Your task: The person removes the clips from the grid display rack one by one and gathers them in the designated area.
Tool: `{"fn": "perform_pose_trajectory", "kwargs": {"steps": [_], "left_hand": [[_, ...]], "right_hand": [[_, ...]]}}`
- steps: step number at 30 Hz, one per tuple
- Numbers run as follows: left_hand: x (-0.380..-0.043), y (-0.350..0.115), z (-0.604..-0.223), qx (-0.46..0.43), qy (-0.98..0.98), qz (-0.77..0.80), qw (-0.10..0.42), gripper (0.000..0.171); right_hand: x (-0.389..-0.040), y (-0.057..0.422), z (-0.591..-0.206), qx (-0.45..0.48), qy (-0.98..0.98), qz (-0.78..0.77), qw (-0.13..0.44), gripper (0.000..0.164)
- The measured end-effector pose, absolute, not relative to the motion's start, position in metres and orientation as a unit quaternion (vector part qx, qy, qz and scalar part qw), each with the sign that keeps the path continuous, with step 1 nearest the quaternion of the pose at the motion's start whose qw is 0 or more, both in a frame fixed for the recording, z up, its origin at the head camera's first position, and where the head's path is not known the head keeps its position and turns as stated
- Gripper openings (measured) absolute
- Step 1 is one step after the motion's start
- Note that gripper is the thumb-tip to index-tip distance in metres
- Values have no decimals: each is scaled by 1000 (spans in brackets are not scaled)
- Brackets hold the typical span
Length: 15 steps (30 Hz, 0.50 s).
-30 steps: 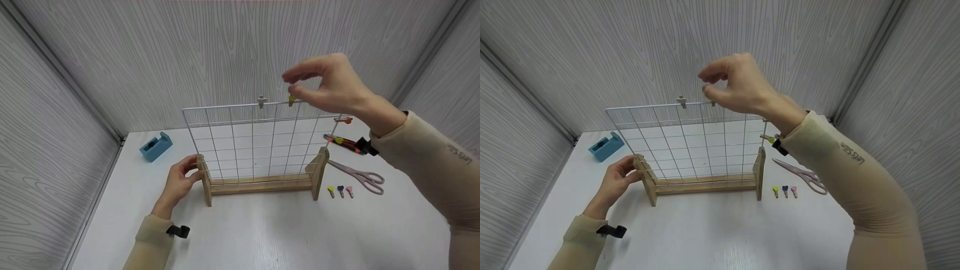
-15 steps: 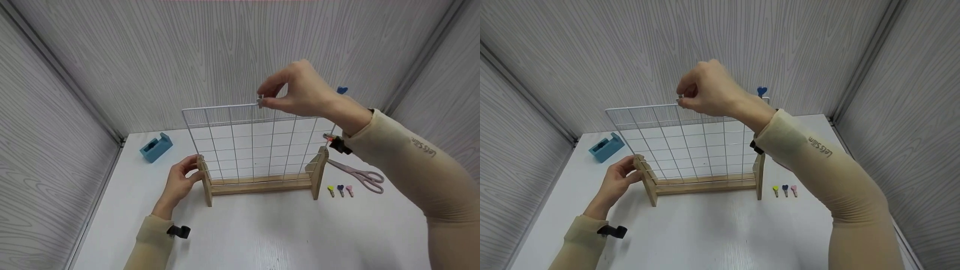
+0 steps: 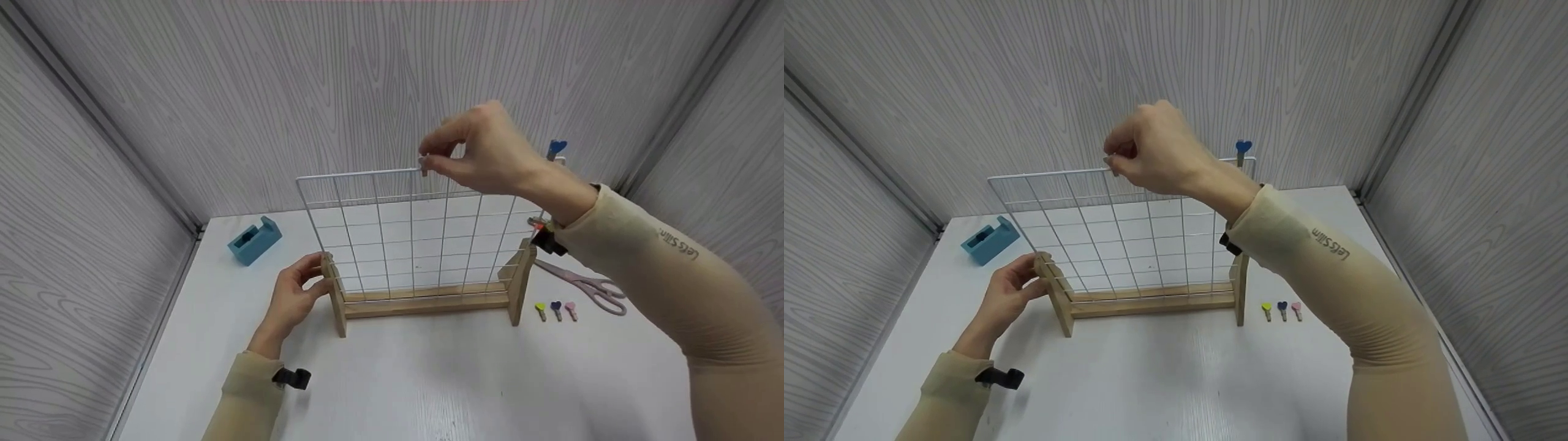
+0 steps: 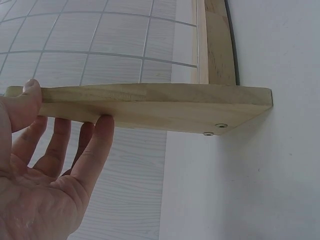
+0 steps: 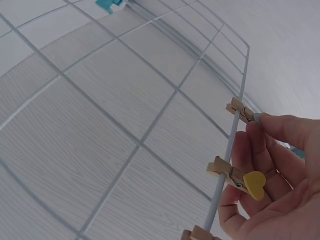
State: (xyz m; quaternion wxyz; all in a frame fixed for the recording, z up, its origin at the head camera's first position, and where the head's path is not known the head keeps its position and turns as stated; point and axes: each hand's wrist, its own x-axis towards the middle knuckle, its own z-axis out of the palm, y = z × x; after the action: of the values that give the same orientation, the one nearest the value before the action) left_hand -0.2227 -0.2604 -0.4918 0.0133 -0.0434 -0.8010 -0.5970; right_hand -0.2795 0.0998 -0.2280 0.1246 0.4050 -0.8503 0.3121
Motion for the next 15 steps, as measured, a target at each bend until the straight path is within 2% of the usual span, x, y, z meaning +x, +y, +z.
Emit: {"fn": "perform_pose_trajectory", "kwargs": {"steps": [15], "left_hand": [[-223,-258,-494,-40,-798,-601,10,52]], "right_hand": [[-271,108,-224,424,-820,323,209,12]]}}
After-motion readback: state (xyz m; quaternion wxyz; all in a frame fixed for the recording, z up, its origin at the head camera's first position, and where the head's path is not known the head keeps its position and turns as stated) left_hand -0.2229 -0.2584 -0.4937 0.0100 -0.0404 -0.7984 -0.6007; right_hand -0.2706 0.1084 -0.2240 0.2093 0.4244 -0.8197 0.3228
